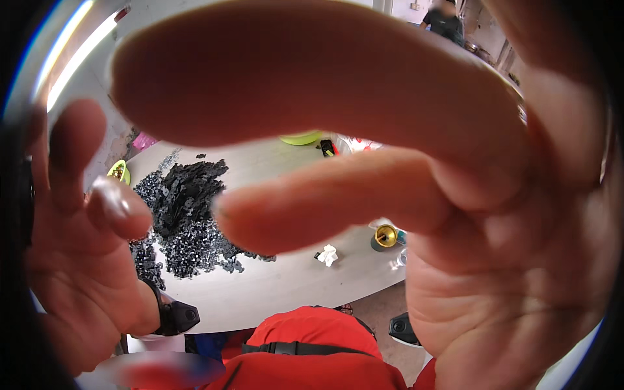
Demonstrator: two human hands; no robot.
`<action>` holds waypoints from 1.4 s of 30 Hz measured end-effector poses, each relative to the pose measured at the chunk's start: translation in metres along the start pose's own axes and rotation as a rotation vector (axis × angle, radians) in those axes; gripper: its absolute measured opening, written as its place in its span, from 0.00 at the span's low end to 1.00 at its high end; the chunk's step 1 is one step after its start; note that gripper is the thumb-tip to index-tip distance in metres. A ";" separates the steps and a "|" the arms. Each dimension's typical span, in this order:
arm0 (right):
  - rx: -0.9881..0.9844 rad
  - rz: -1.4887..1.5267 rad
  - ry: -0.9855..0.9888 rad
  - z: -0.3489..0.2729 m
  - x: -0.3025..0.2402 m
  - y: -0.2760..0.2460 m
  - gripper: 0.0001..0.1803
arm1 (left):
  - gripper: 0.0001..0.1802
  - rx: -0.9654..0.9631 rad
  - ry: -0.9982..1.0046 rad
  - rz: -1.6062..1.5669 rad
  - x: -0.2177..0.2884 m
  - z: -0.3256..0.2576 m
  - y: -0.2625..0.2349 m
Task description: Sorting and assembling small black plastic components at a factory workbench.
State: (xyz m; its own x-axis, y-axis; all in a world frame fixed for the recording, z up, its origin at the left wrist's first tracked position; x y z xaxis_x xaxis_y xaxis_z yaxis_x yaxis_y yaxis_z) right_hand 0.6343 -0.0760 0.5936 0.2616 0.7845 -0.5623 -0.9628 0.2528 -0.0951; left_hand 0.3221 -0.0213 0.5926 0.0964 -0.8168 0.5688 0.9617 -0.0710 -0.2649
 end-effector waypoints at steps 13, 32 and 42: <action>0.105 0.046 -0.017 0.001 -0.007 -0.018 0.25 | 0.48 -0.006 0.014 -0.007 -0.004 0.004 -0.012; 0.277 0.085 -0.043 0.005 -0.003 0.004 0.25 | 0.46 -0.034 0.043 -0.043 -0.006 0.013 -0.017; 0.363 0.110 -0.069 0.002 -0.009 -0.012 0.25 | 0.46 -0.040 0.066 -0.056 -0.004 0.014 -0.017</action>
State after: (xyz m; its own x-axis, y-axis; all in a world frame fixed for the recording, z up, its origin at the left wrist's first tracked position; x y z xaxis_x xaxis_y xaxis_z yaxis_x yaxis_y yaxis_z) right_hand 0.6435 -0.0850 0.6011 0.1736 0.8512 -0.4953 -0.9019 0.3394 0.2671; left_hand 0.3091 -0.0088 0.6060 0.0242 -0.8470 0.5310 0.9538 -0.1396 -0.2661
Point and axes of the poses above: each hand's wrist, its own z-axis towards the middle knuckle, its own y-axis out of the palm, x = y × z, the point moved 4 cm from there along z, towards the middle knuckle, and after that the axes turned 9 degrees about -z, right-handed, at the moved point
